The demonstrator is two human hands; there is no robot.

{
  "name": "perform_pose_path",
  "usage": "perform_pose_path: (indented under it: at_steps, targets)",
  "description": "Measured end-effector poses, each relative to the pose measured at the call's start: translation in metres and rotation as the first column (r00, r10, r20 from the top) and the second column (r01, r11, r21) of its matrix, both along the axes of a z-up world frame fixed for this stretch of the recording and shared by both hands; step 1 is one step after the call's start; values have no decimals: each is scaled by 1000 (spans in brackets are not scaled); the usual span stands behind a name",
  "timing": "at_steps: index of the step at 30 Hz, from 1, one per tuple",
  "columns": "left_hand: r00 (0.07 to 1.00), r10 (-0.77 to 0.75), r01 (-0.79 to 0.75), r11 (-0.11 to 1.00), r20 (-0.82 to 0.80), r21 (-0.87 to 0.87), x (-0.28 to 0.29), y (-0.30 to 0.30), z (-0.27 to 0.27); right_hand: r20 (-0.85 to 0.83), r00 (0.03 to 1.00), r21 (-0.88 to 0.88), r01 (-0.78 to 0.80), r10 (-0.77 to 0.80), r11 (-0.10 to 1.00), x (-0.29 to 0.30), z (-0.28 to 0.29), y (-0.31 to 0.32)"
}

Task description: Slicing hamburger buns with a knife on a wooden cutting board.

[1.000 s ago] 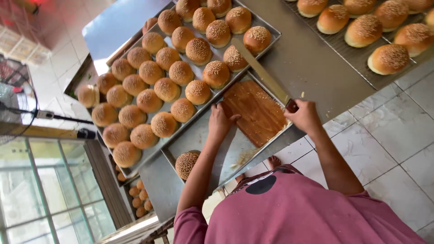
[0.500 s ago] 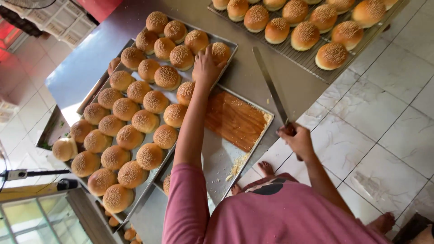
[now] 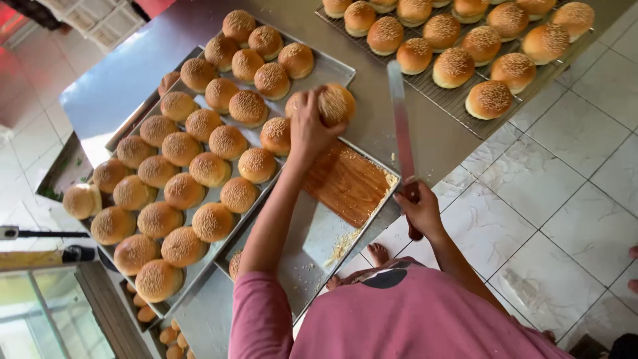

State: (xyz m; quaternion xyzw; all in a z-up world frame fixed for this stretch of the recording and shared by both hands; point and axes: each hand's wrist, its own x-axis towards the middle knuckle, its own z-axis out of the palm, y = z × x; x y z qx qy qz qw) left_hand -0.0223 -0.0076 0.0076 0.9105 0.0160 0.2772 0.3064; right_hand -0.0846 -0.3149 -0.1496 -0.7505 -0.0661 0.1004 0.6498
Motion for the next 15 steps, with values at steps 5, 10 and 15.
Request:
perform_pose_path:
  at_steps: [5, 10, 15]
  targets:
    - [945, -118, 117, 993, -306, -23, -69, -19, -33, 245, 969, -61, 42, -25, 997, 35, -17, 8]
    - [875, -44, 22, 998, -481, -51, -104, -38, -53, 179, 984, -71, 17, -4, 997, 48, -21, 7]
    - [883, -51, 14, 997, -467, -82, -124, -46, -60, 160, 987, -43, -11, 18, 999, 20, -26, 7]
